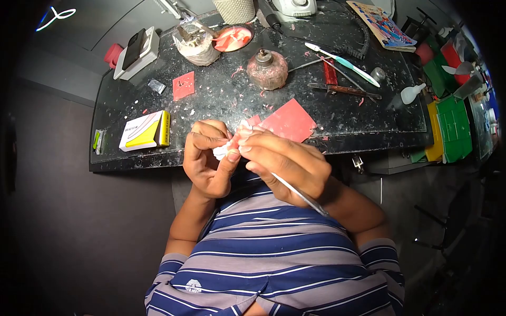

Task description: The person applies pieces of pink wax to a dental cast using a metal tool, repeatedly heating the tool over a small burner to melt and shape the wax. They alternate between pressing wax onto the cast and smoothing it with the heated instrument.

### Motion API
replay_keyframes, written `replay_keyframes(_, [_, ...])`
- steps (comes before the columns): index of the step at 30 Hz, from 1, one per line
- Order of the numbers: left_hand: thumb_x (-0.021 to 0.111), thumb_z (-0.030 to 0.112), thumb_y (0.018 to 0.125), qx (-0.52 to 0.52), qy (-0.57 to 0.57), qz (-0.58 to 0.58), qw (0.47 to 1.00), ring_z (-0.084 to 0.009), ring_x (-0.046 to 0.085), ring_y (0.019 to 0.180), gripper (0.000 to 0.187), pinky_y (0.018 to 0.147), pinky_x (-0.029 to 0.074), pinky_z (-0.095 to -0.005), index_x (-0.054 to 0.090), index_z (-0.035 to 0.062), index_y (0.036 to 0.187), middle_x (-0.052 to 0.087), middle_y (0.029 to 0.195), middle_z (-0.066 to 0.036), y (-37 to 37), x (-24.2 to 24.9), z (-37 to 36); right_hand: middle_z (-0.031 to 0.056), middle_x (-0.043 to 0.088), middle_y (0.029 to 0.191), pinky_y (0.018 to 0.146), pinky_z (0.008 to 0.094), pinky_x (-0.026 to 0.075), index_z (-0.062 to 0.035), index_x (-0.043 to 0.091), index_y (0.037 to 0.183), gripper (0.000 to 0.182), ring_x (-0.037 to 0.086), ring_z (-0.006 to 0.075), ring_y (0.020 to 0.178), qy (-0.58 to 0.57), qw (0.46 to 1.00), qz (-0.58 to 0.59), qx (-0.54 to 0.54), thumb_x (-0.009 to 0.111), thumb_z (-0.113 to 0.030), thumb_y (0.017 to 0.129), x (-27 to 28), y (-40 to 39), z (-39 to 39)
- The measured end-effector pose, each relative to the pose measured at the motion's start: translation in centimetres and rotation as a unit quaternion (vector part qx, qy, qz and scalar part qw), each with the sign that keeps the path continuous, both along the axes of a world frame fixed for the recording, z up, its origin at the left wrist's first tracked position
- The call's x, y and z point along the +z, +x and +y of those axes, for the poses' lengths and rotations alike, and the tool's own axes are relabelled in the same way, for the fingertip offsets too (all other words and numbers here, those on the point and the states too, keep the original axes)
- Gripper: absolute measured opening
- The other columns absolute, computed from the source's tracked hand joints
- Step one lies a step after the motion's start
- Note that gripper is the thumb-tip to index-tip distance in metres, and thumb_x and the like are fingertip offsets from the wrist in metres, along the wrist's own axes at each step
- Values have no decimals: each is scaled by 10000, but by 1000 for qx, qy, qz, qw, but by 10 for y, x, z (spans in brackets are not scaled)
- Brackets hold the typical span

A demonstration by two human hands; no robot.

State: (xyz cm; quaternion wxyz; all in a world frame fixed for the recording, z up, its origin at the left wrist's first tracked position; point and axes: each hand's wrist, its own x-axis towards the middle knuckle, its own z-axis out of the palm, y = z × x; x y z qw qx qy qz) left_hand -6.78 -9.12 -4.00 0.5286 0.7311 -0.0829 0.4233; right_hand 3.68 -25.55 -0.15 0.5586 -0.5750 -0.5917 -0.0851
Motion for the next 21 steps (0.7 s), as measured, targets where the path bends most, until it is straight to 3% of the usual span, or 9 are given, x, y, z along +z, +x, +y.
replay_keyframes(15, [792,-3,773,73,86,-8,994,-216,542,800,280,752,407,-321,561,20,930,545,837,-95,0,0,-1,207,707,1036,823,369,613,76,684,1046,164,731,315,947,-3,1000,-8,-2,679,-14,910,-7,-3,1])
replay_keyframes(21, [755,-33,820,11,-11,-1,1000,-196,533,829,251,743,427,-301,541,5,945,522,891,-109,0,3,-6,227,717,999,786,363,621,70,672,1035,138,744,326,935,-1,1000,-28,-6,634,-37,956,-6,-1,1])
